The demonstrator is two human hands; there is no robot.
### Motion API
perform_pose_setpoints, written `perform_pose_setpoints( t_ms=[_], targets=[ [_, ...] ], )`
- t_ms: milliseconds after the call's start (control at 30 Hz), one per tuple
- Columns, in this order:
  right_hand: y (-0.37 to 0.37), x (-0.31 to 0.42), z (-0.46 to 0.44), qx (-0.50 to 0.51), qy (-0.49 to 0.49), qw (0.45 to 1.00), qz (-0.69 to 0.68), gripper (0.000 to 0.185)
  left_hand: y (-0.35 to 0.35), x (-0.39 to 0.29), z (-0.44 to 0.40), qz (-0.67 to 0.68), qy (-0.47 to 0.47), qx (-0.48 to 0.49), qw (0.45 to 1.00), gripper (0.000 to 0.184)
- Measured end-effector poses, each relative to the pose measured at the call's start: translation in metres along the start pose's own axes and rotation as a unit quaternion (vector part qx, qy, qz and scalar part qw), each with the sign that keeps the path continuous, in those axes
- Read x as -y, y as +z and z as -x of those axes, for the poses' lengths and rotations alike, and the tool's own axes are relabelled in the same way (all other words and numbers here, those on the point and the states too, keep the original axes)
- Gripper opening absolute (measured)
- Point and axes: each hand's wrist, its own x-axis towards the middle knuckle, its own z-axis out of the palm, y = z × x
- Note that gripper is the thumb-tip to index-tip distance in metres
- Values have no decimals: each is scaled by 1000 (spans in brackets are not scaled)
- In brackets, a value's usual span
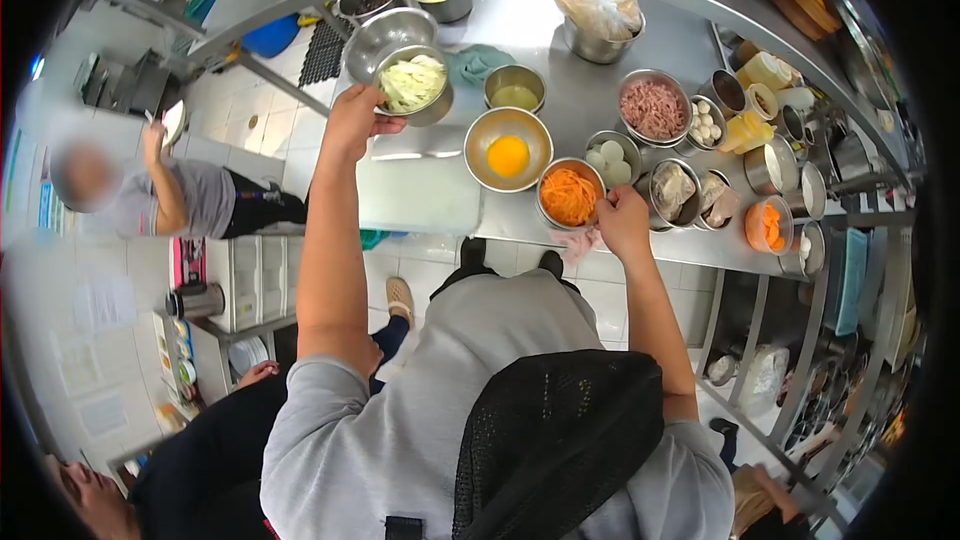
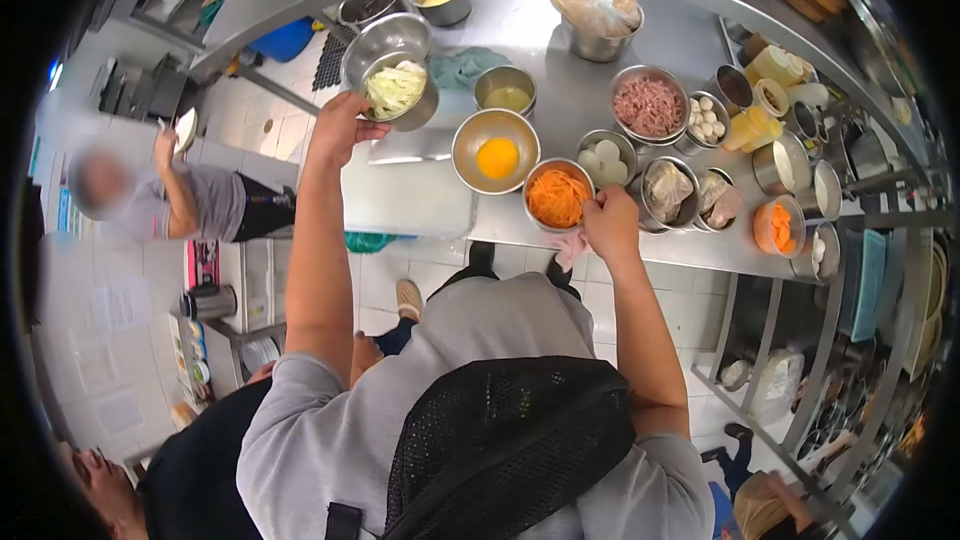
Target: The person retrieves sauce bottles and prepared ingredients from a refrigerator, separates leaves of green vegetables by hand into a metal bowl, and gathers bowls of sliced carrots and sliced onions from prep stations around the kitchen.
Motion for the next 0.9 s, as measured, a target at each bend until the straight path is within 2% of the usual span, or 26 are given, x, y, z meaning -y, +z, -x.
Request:
perform_pose_setpoints(
  t_ms=[33,100,267,400,467,533,600,633,700,733,767,800,833,867,900],
  targets=[
    [-10,29,9,-4,1,999,39,17,-5,3,-12,-20,-3,-17,1000,26],
    [-7,33,10,-35,-9,997,73,17,-15,18,-37,-51,-8,-33,998,28],
    [4,35,16,-78,-11,986,147,17,-15,69,-89,-17,-21,28,999,24],
    [8,41,22,-93,65,984,136,21,-13,102,-119,-32,-70,69,995,17],
    [11,52,26,-135,61,981,125,23,-17,106,-125,-89,-65,105,988,16],
    [14,53,30,-136,94,979,122,23,-28,117,-135,-81,-70,148,983,17],
    [20,54,25,-144,117,976,112,24,-34,116,-136,-128,-27,181,975,23],
    [22,52,23,-156,105,970,151,22,-32,109,-130,-125,-24,196,972,23],
    [22,46,24,-177,80,962,189,19,-27,89,-109,-188,56,119,973,29],
    [24,47,24,-188,64,963,184,18,-23,87,-102,-183,58,130,973,29],
    [25,51,25,-180,75,965,177,17,-20,82,-97,-299,272,36,914,30],
    [23,54,26,-186,75,963,179,17,-20,77,-91,-392,465,-66,791,31],
    [23,54,28,-182,86,964,175,17,-3,51,-55,-328,327,11,886,29],
    [23,53,28,-177,95,965,170,17,14,48,-29,-251,245,119,929,31],
    [23,50,29,-178,99,963,177,17,33,46,-5,-169,157,222,947,33]
  ],
)
